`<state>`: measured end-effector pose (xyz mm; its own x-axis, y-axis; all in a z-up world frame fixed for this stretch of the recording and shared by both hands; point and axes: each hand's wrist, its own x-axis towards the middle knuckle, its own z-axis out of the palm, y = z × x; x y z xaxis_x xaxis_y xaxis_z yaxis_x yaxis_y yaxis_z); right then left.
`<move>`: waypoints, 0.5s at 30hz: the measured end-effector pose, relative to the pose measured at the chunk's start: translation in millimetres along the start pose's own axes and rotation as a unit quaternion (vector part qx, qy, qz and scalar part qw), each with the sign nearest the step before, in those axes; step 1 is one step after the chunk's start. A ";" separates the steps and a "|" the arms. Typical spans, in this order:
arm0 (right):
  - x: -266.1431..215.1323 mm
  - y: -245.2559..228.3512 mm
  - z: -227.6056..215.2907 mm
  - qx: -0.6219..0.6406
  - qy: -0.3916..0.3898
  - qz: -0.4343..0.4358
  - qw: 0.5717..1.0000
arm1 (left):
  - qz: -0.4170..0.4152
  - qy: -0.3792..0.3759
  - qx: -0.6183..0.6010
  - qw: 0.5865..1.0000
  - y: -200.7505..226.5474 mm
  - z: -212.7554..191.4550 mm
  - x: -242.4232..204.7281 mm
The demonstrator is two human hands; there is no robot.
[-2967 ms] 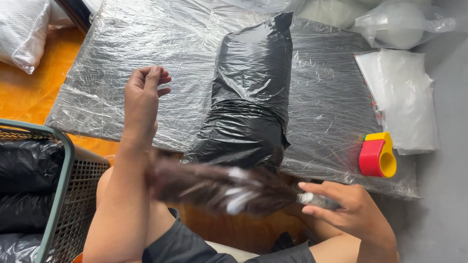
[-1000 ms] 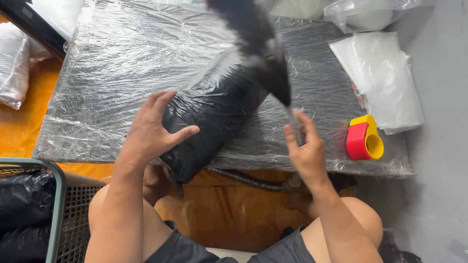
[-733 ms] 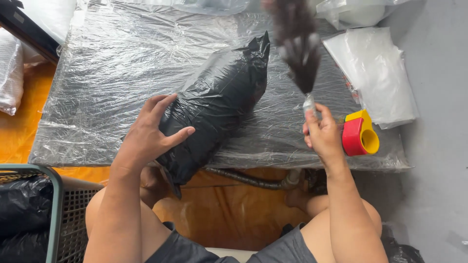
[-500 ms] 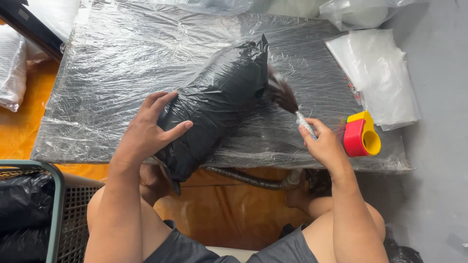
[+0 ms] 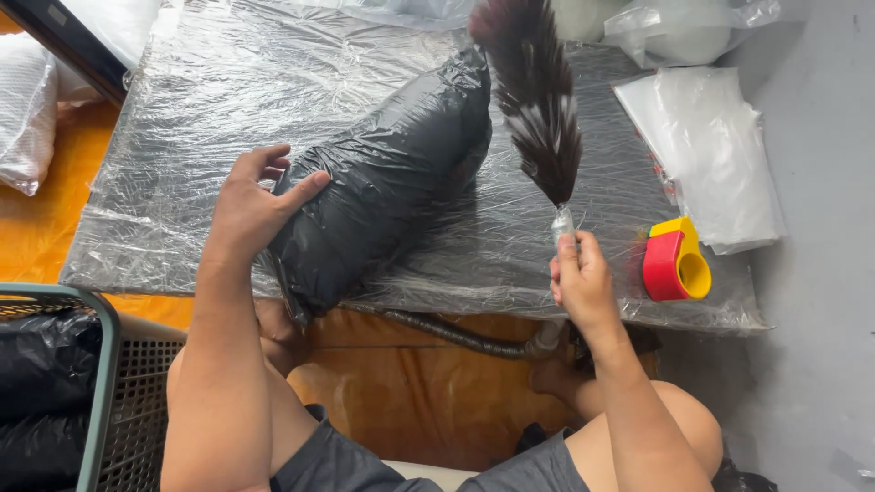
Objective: Placing pillows into plastic bags and cleaning the bags and work area with a duster.
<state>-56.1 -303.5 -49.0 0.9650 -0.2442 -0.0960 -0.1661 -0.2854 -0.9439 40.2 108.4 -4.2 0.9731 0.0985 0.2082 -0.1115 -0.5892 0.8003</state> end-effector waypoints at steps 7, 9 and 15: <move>-81.9 -43.9 57.2 -0.249 -0.178 -0.080 0.948 | -0.058 -0.015 -0.023 0.998 -10.2 0.4 3.7; -73.1 -45.4 44.6 -0.229 -0.167 -0.089 0.955 | -0.050 -0.033 0.012 0.998 7.1 -2.8 7.0; -56.1 -32.8 19.4 -0.239 0.014 -0.062 0.969 | -0.034 -0.004 0.001 0.999 21.1 -0.9 -2.0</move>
<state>-100.9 -262.5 -18.8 0.9787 -0.2040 0.0231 -0.1315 -0.7097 -0.6921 35.7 96.5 12.8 0.9800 0.1314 0.1495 -0.0454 -0.5836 0.8108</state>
